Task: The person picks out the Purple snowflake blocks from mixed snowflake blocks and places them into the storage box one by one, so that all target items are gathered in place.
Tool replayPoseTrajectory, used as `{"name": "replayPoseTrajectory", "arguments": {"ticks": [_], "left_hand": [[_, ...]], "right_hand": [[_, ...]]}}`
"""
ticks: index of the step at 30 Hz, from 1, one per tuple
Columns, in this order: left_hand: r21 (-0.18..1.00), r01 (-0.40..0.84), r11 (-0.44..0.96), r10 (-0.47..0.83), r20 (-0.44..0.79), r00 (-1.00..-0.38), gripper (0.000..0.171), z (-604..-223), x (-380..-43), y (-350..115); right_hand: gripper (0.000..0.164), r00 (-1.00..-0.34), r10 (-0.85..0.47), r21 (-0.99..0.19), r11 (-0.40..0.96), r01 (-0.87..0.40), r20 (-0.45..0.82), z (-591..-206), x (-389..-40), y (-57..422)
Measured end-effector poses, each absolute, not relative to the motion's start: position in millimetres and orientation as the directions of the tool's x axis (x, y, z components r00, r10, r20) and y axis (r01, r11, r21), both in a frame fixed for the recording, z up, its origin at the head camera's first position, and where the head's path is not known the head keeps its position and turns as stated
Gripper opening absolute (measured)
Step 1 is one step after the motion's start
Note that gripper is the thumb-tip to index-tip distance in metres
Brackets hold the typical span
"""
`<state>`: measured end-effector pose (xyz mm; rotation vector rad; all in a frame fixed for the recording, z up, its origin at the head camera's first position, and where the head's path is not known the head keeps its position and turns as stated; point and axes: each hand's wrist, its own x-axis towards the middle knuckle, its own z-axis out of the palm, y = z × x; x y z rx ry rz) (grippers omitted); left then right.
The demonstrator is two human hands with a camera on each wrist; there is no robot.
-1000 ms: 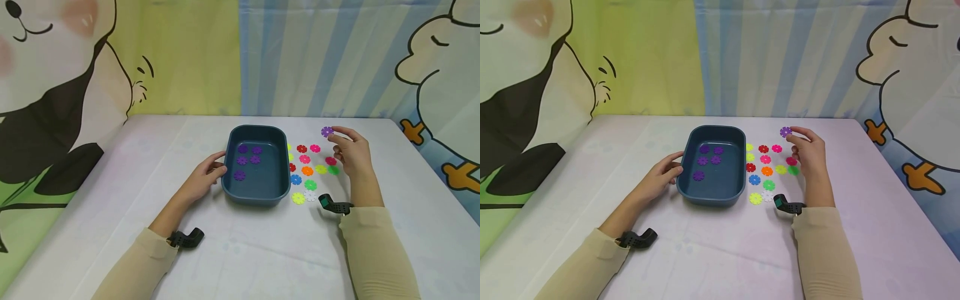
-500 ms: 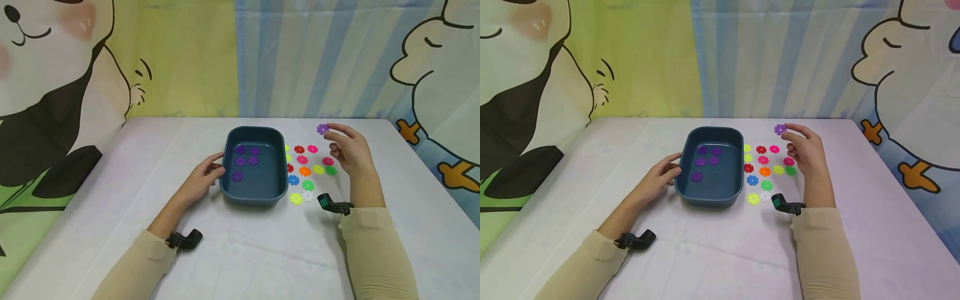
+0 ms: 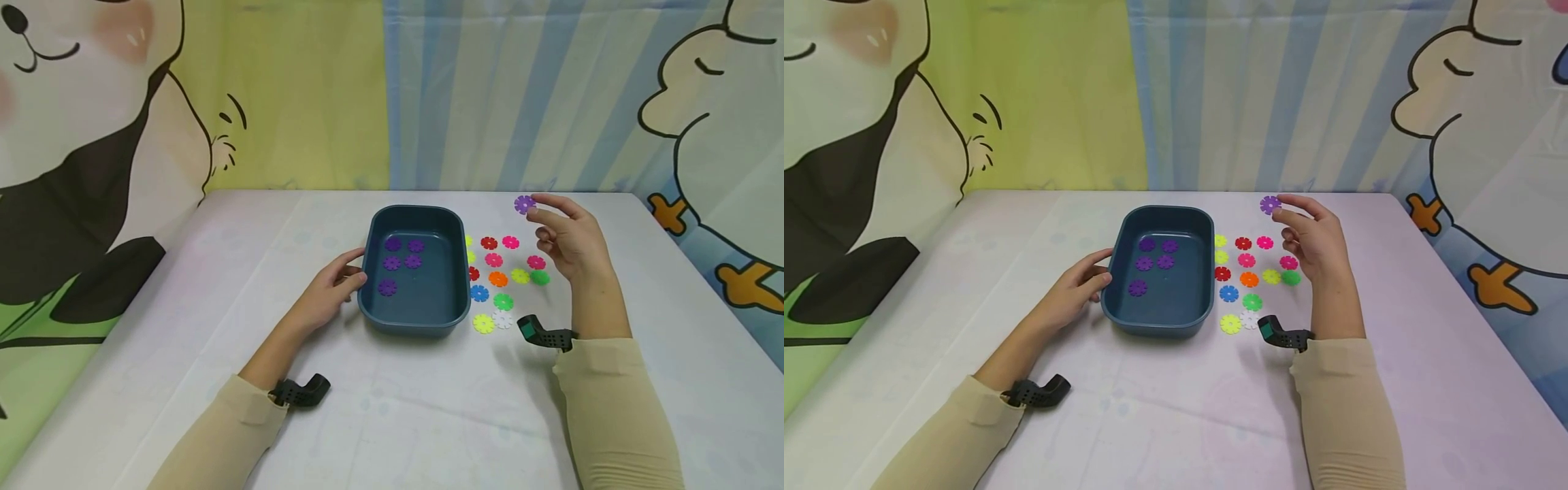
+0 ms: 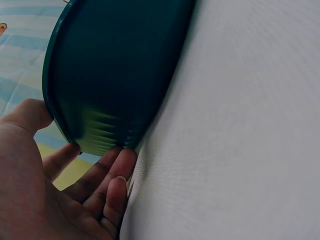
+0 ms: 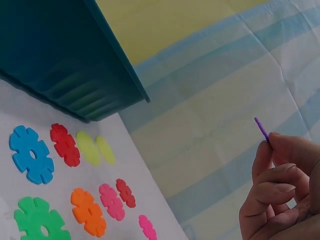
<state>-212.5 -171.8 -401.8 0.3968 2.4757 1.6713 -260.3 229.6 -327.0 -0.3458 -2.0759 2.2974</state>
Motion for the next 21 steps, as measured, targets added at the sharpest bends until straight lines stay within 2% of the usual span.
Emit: {"name": "replayPoseTrajectory", "arguments": {"ticks": [7, 21], "left_hand": [[0.925, 0.139, 0.353, 0.28, 0.037, -0.959, 0.054, -401.0, -211.7, -171.4], [0.92, 0.137, 0.367, 0.281, 0.031, -0.959, 0.055, -402.4, -211.5, -172.8]], "right_hand": [[0.05, -0.978, 0.153, -0.986, -0.111, 0.127, -0.144, -323.5, -259.3, 226.1], [0.047, -0.989, 0.018, -0.989, -0.028, 0.143, -0.144, -323.5, -259.5, 213.0]]}}
